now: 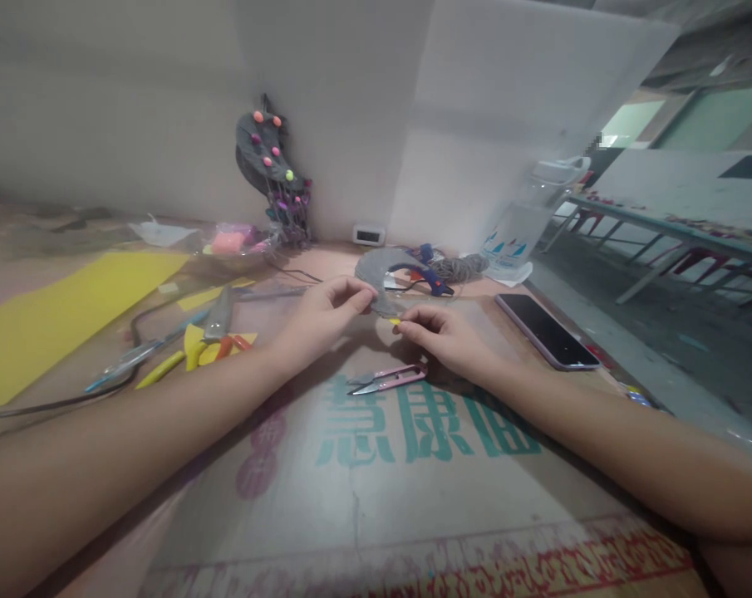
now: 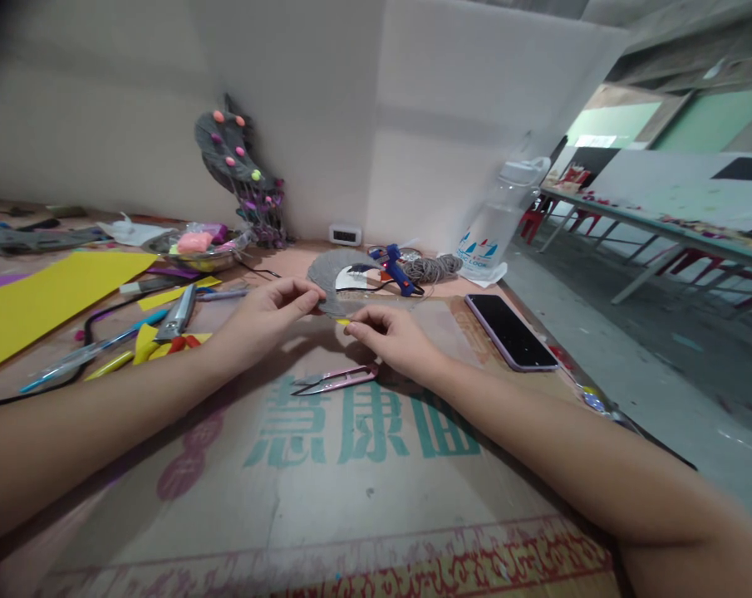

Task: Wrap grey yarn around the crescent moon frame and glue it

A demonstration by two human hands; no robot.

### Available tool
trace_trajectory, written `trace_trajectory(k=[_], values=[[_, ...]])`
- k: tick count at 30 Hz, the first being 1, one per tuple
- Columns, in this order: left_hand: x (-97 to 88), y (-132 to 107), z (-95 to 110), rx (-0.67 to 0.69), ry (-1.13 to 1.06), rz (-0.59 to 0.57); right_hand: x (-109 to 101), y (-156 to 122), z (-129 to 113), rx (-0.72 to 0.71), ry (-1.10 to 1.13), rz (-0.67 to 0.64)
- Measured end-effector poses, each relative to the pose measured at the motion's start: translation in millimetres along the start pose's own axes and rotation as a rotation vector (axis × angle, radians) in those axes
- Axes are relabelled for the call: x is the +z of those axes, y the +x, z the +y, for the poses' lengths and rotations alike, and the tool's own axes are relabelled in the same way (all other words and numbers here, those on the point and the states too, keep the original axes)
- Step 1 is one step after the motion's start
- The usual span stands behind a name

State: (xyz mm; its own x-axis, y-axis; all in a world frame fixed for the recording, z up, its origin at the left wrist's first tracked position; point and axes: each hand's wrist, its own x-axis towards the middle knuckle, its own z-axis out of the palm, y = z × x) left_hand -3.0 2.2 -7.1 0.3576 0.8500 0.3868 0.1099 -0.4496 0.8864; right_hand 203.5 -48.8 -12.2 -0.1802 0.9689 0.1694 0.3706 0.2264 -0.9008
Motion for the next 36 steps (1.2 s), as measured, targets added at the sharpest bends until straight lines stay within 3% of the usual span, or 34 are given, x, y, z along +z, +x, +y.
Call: trace_trajectory(k=[9, 22, 31, 36], values=[[2.1, -1.6, 6.3, -0.035, -0.130, -0.002, -2.9, -1.0, -3.3, 0.007, -0.004, -0.005], [3.0, -1.9, 6.6, -0.049, -0.103, -0.001, -3.3, 2.9, -0.3, -0.061, -0.061, 0.038], [1.8, -0.1, 0.3, -0.073, -0.069, -0.009, -6.4, 0.0, 1.4, -0.279, -0.200, 0.306], [-0.6, -1.4, 2.4, -0.020, 0.033, -0.025, -9.8, 0.7, -0.5, -0.332, -0.326, 0.259]])
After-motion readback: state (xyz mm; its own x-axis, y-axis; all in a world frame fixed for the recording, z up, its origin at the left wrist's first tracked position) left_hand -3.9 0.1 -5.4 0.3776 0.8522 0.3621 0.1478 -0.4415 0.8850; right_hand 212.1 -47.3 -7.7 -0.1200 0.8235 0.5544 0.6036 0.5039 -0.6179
